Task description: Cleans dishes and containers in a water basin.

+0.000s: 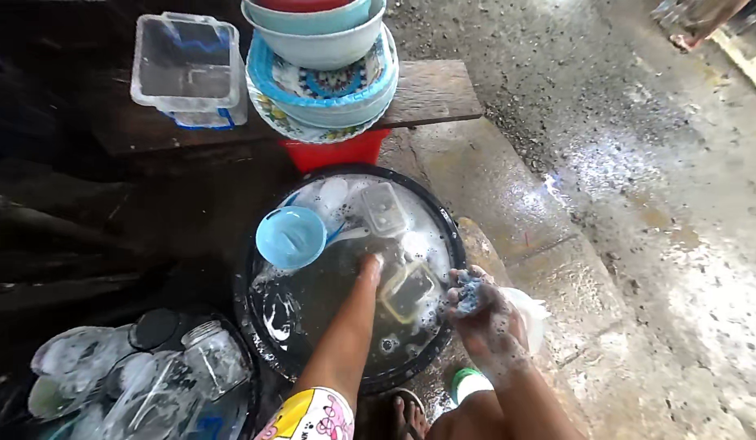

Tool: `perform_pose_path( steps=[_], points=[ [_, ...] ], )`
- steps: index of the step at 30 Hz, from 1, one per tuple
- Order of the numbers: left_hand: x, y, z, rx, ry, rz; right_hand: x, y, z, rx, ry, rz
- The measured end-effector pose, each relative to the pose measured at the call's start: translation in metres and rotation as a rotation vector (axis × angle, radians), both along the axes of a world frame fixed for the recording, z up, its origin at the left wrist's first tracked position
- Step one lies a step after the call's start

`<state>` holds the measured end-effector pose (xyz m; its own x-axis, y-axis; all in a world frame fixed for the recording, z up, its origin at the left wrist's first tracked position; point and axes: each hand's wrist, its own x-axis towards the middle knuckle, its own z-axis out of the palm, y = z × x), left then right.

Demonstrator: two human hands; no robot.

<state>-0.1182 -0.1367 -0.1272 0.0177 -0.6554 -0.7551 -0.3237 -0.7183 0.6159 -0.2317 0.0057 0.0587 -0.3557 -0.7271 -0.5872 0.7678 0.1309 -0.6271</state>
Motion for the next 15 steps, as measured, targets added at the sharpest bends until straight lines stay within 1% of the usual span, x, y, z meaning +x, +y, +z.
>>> perform_pose_path(
  steps=[3, 5, 6, 9, 12, 15],
  points=[
    [-0.001, 0.019, -0.002, 0.154, 0.211, 0.245, 0.004, -0.002, 0.004, 0.015, 0.014, 0.031],
    [0.005, 0.035, -0.005, 0.192, 0.356, 0.405, 0.006, -0.002, 0.007, 0.03, 0.031, 0.035],
    [0.009, 0.042, -0.006, 0.19, 0.421, 0.454, 0.006, -0.002, 0.008, 0.042, 0.055, 0.02],
    [0.026, 0.063, 0.006, 0.14, 0.608, 0.488, -0.001, -0.002, 0.008, 0.058, 0.087, -0.049],
    [0.05, 0.077, 0.03, 0.081, 0.713, 0.487, -0.003, -0.004, 0.012, 0.079, 0.082, -0.125],
    [0.071, 0.087, 0.063, -0.003, 0.786, 0.504, 0.004, -0.001, 0.012, 0.026, 0.098, -0.081]
  ],
)
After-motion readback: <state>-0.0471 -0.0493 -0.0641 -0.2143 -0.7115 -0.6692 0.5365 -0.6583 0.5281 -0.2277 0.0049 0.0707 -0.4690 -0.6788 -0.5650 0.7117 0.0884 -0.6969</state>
